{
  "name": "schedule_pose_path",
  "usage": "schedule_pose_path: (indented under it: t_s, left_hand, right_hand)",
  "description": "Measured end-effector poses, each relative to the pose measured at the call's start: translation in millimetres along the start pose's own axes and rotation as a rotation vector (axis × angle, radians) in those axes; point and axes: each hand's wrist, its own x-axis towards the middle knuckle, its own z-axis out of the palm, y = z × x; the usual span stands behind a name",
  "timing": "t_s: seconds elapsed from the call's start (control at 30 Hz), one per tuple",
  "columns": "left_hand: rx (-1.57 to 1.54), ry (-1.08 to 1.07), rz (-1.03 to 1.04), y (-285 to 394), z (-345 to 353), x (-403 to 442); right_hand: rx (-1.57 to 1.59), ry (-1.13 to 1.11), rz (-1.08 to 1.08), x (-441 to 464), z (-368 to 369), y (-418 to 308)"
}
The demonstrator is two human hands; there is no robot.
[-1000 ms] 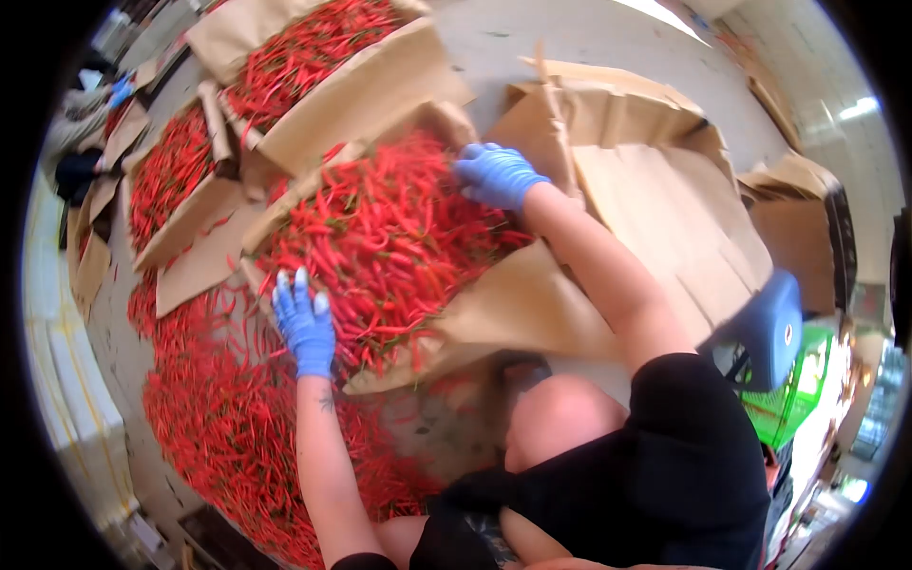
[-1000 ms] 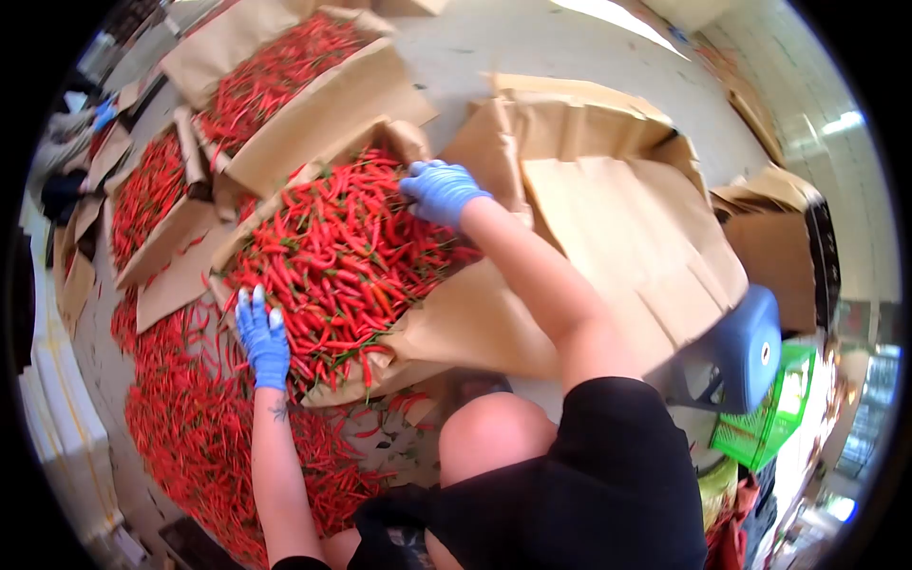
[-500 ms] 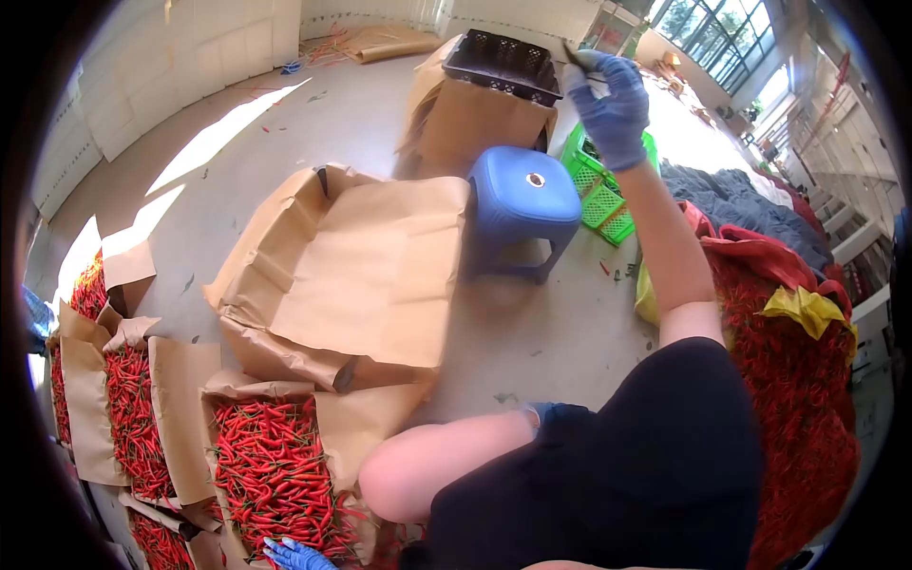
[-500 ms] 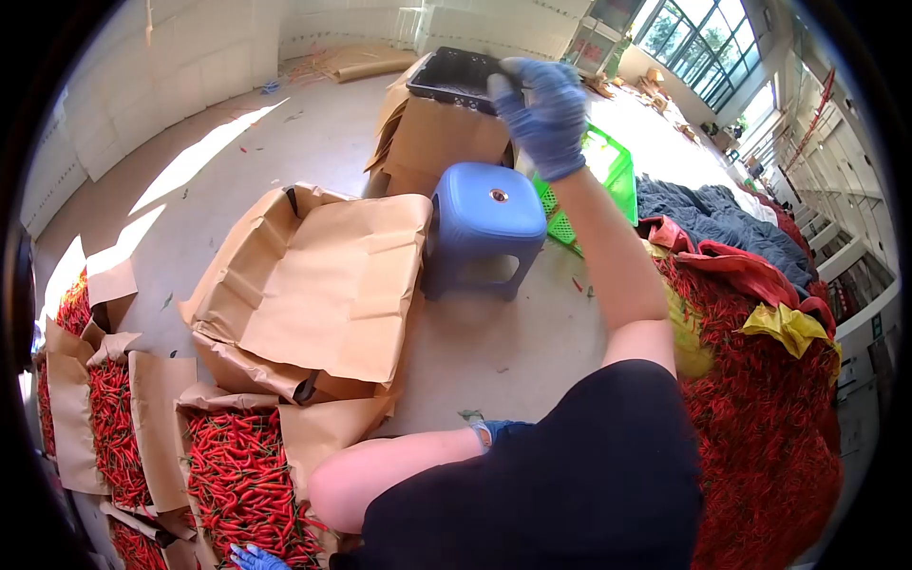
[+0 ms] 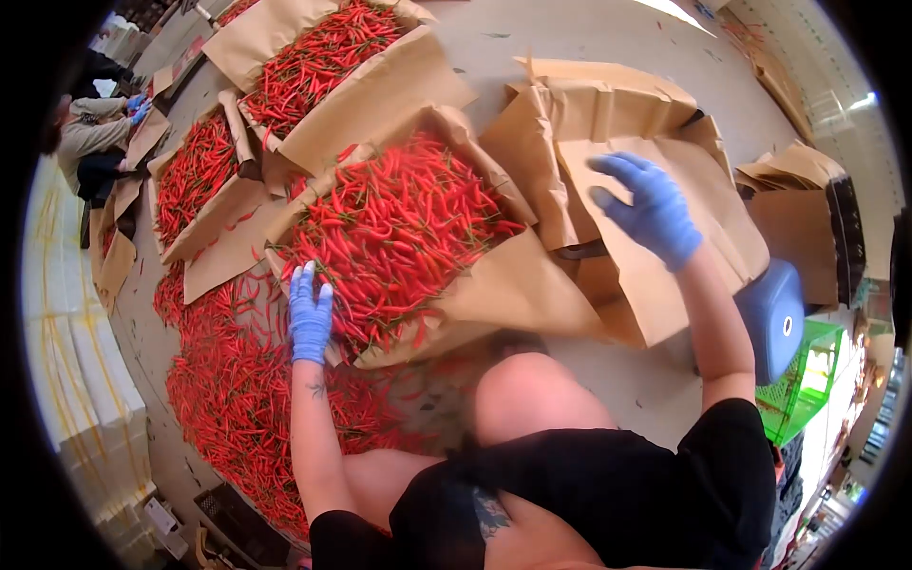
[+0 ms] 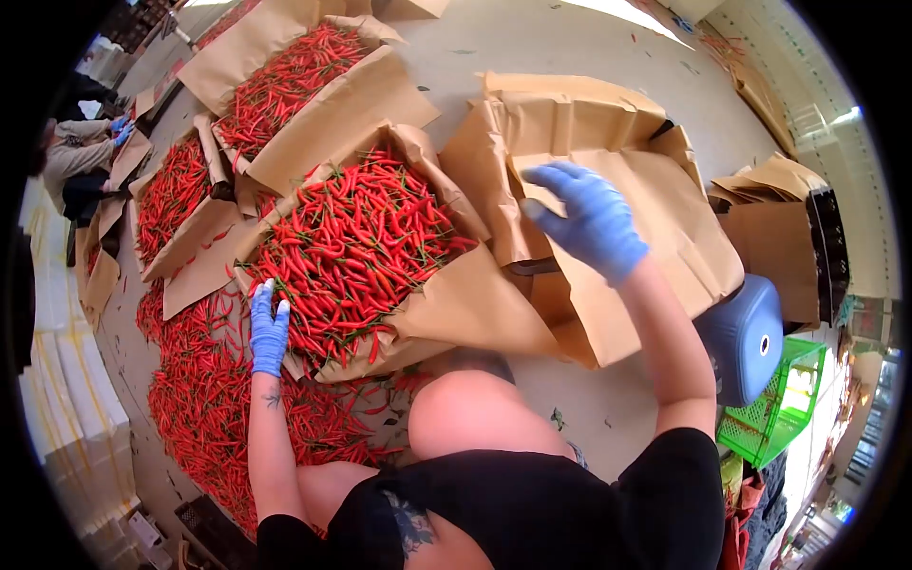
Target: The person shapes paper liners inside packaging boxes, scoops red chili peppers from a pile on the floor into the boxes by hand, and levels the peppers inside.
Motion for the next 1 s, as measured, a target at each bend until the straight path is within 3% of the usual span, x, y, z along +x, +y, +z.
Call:
schedule_pose_path:
  t_s: [0.07,0.1,0.13,0.2,0.27,0.3,0.4,0.47,0.57,0.63,0.8,0.87,1.0]
  left_hand:
    - [0.118,0.066,-0.017,17.9,4.0,-1.3]
    - [0.203,0.118,0.003,21.6,6.7,1.3]
    - [0.290,0.177,0.022,25.0,9.6,5.1]
    - [0.457,0.247,-0.044,36.2,14.0,17.1]
    - [0.616,0.115,-0.070,38.0,19.5,37.1]
    - [0.569,0.049,-0.078,34.3,21.8,42.4]
    - [0.454,-0.056,-0.114,24.6,17.9,44.6]
    - [0.426,-0.086,-0.121,14.7,9.0,31.9]
    - [0.364,0.083,0.025,-26.0,30.6,25.0]
    - [0.319,0.086,0.015,-27.7,32.2,47.6]
    - [0.136,0.050,-0.099,-58.8,38.9,90.9]
    - [0.148,0.018,-0.128,-43.4,36.7,77.7]
    - [0.434,0.082,0.035,-44.2,32.1,25.2]
  right_hand:
    - [0.146,-0.215,-0.151,61.6,84.3,-30.5]
    - [0.146,-0.171,-0.326,84.5,125.8,-44.1]
    - [0.198,-0.317,-0.326,107.9,158.9,-67.1]
    - [-0.019,-0.365,-0.381,135.6,209.9,-120.8]
    - [-0.071,-0.389,-0.474,146.0,255.0,-148.6]
    - [-0.165,-0.583,-0.502,148.9,259.7,-155.4]
    - [-0.238,-0.688,-0.357,145.6,245.7,-126.4]
    - [-0.198,-0.621,-0.279,135.1,236.5,-86.7]
    - [-0.142,-0.539,-0.265,131.0,233.6,-47.9]
    - [-0.078,-0.466,-0.226,140.7,251.4,-38.1]
    - [-0.071,-0.592,-0.019,186.2,275.3,-45.0]
    - [-0.087,-0.529,-0.078,167.7,275.8,-37.9]
    - [0.023,-0.596,-0.249,141.8,246.8,7.1]
